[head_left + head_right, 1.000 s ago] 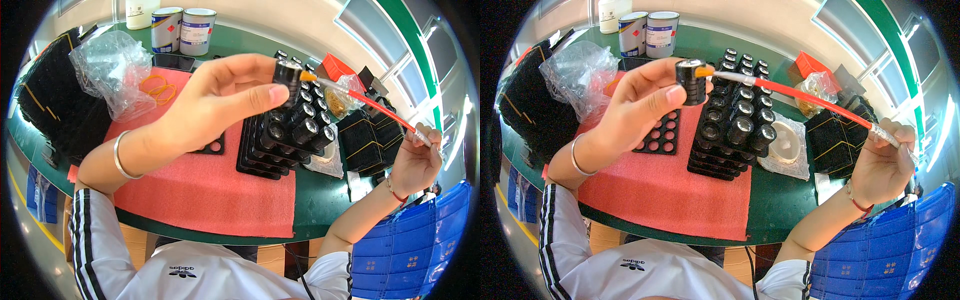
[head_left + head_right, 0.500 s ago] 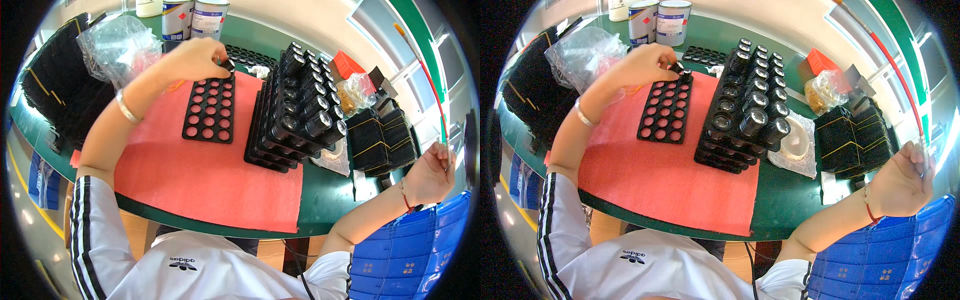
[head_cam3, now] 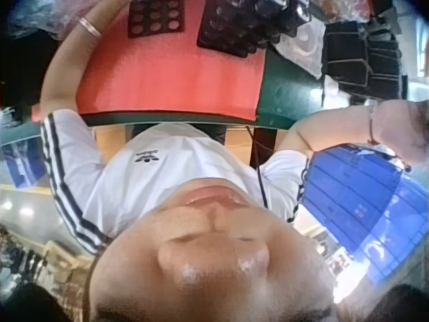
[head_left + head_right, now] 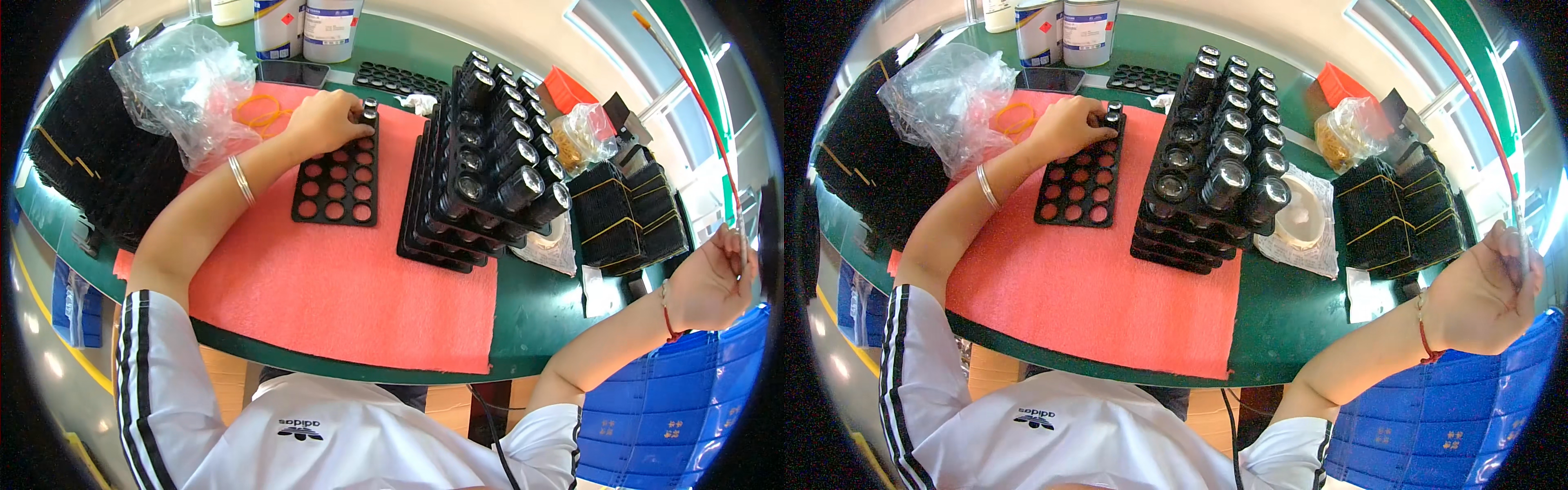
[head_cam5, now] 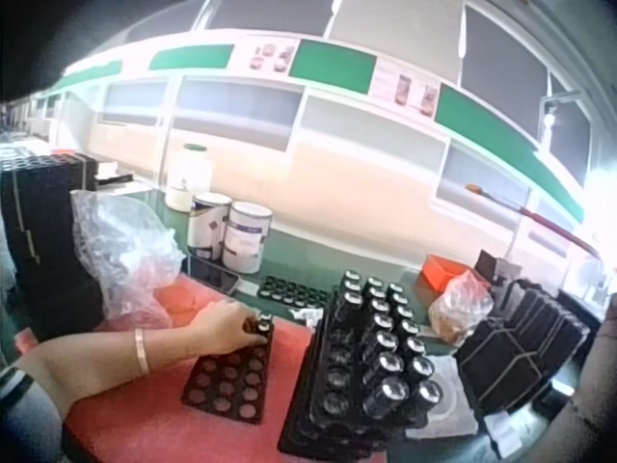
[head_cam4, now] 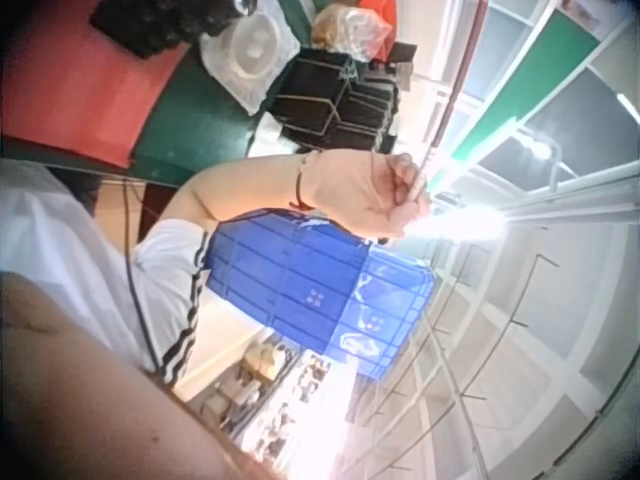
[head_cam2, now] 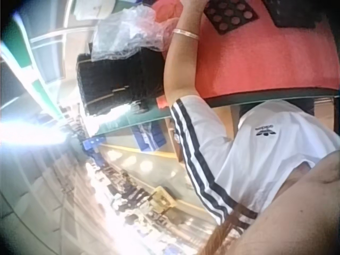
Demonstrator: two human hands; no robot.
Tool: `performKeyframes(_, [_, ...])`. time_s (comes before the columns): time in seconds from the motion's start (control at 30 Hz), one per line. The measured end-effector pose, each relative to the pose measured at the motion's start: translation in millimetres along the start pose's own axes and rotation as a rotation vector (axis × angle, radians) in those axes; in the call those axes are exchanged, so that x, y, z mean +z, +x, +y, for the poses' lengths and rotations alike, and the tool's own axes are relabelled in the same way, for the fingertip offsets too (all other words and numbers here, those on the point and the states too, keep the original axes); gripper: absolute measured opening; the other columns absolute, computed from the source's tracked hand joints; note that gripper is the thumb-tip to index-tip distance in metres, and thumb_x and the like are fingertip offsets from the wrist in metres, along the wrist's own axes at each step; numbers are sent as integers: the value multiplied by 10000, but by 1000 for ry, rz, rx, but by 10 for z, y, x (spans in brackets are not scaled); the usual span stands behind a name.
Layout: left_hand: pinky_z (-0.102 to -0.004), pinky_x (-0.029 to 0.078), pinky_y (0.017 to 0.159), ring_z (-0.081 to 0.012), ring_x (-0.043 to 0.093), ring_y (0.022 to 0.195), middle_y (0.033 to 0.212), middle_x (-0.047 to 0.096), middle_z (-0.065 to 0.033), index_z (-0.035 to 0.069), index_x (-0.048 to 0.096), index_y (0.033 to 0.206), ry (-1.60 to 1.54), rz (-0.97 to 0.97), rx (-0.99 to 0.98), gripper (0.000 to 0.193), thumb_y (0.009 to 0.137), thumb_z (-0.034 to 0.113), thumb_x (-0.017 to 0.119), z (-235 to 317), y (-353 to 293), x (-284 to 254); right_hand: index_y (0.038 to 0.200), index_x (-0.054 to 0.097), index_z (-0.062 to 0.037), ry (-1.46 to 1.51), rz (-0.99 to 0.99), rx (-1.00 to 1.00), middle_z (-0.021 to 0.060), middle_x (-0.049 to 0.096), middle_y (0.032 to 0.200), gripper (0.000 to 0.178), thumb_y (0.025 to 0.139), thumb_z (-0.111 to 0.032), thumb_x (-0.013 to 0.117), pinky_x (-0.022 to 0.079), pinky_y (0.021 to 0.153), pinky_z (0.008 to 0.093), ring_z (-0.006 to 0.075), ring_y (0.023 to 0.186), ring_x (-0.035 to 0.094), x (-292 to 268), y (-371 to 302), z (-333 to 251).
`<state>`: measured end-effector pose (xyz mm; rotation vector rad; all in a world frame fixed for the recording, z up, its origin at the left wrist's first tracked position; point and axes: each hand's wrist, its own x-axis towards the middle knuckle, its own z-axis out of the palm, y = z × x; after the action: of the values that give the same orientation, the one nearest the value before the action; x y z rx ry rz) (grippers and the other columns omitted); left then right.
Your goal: Peeling a label from a tray and applying glue to the threads of flashlight or LED housings with a brush.
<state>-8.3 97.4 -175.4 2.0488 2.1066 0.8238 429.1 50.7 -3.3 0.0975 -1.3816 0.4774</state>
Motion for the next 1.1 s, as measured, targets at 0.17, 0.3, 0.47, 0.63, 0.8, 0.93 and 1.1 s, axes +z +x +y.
performKeyframes(0.17, [-379,489,673,-293,618,730,755,638,-138,71,658,791,44,-45,63,292,675,339,668,3,29,-79,898,569,101,-123,25,-101,228,576,815,339,804,-167,383,401,760,402,298,773,549,-80,22,-60])
performKeyframes(0.3, [-351,481,622,-250,622,661,730,638,-119,43,639,827,78,216,226,264,768,299,615,327,-79,-371,838,597,111,-382,149,-259,224,594,779,305,788,-116,399,430,771,385,280,749,572,-4,-29,-47])
performKeyframes(0.47, [-357,352,912,-219,478,1073,1182,500,-110,87,543,1109,-249,157,603,325,826,248,523,880,-371,-632,876,586,126,-1303,86,-348,177,591,732,258,766,-75,467,464,673,297,219,685,575,193,-132,-29])
performKeyframes(0.63, [-387,199,1031,-286,281,1248,1321,350,-158,128,444,1264,-313,54,616,431,876,313,448,908,-348,-437,903,606,-9,-1561,-291,-153,92,593,758,201,783,-106,477,445,614,298,194,590,541,456,-133,-9])
performKeyframes(0.8, [-378,214,1019,-282,287,1219,1294,372,-131,145,459,1254,-464,14,523,427,879,348,447,973,-238,-311,816,630,-9,-1275,-300,456,-5,464,551,267,840,-254,526,278,480,195,42,524,401,374,-190,233])
performKeyframes(0.93, [-371,214,1014,-278,306,1194,1268,392,-132,146,452,1264,-340,78,559,433,880,345,433,998,-229,-278,741,585,42,-1384,-428,403,62,526,531,312,863,-233,504,397,512,301,131,497,479,711,-280,352])
performKeyframes(1.1, [-357,227,1005,-267,359,1146,1217,440,-121,91,428,1277,-504,136,596,444,892,313,410,959,-217,-307,703,554,42,-1102,-461,676,41,493,549,337,885,-232,478,387,526,285,110,525,432,713,-260,505])
